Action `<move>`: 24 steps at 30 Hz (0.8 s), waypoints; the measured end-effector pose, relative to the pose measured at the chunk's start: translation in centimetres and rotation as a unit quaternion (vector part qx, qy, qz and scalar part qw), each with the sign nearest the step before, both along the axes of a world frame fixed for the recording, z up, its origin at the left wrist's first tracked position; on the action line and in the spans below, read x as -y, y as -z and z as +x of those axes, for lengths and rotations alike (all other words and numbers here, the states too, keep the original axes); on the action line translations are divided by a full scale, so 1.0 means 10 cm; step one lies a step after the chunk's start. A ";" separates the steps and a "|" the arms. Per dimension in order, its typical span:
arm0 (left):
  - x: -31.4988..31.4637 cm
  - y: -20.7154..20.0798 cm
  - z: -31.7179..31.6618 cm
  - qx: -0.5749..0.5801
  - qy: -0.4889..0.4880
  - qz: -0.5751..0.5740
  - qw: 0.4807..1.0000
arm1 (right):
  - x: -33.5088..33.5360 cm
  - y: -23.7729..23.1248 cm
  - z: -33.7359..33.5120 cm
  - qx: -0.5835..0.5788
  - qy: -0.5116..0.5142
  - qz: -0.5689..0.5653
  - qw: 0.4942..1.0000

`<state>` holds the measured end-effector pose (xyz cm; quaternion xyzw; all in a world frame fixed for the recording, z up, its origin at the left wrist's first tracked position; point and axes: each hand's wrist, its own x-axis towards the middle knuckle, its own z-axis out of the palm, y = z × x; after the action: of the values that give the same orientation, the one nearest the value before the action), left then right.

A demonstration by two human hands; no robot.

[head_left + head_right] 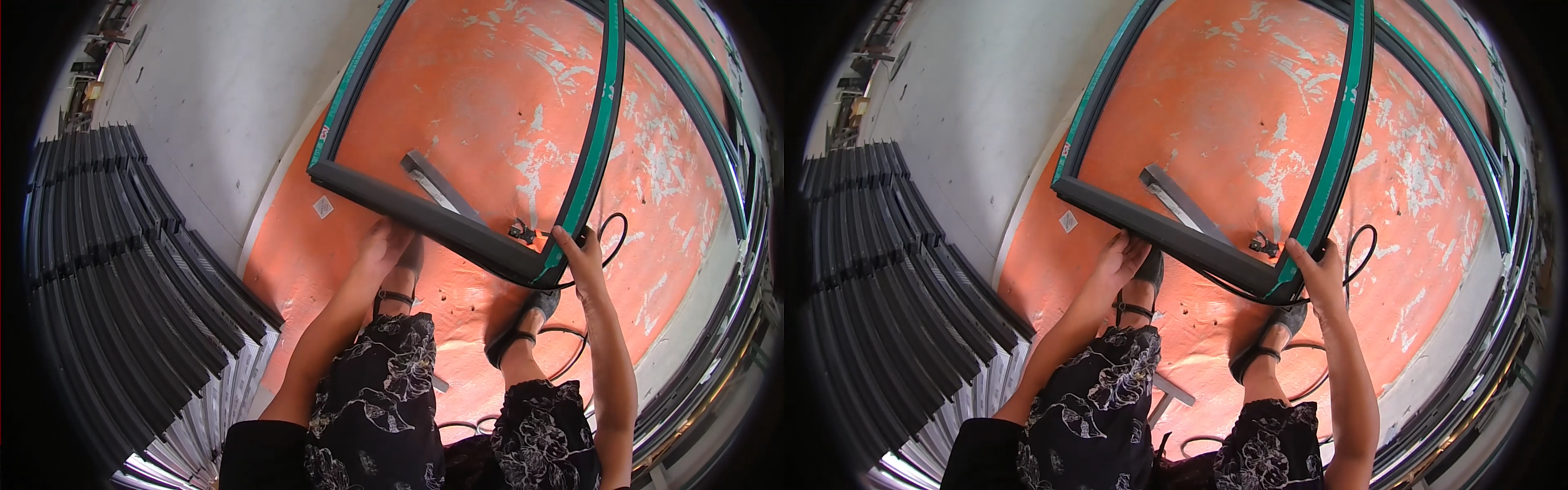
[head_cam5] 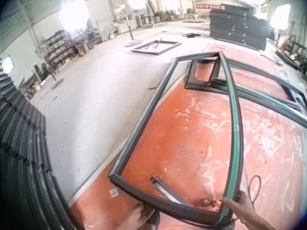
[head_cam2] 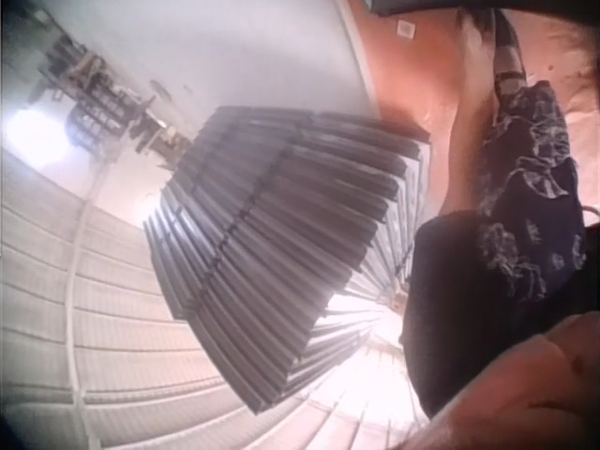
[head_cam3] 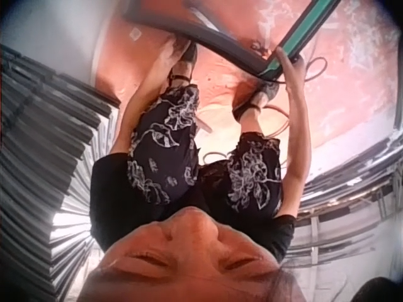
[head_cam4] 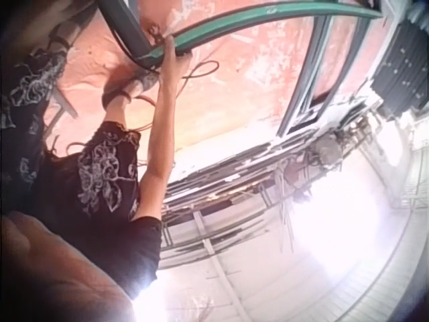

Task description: The person assembles a metal frame by inserting a black rubber seal into the inner groove of a green and black frame piece using their hands and a pair of pliers. They move around the frame, pressing the seal into place and trimming the excess with pliers.

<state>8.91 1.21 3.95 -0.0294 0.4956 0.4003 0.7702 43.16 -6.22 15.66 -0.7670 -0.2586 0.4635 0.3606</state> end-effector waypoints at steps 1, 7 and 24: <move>0.00 0.02 0.04 -0.013 -0.008 -0.014 1.000 | 0.01 0.05 0.02 0.001 0.001 -0.002 1.000; 0.08 0.10 -0.01 0.003 0.008 -0.014 1.000 | -0.03 0.07 0.02 0.010 -0.022 -0.026 0.999; 0.03 0.00 0.07 -0.047 0.019 0.002 0.999 | 0.74 -0.81 0.25 0.140 -0.367 -0.184 0.901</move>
<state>9.57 0.89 3.98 0.0006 0.5308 0.3874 0.7538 45.70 -13.64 23.78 -0.7272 -0.4798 0.4904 -0.0231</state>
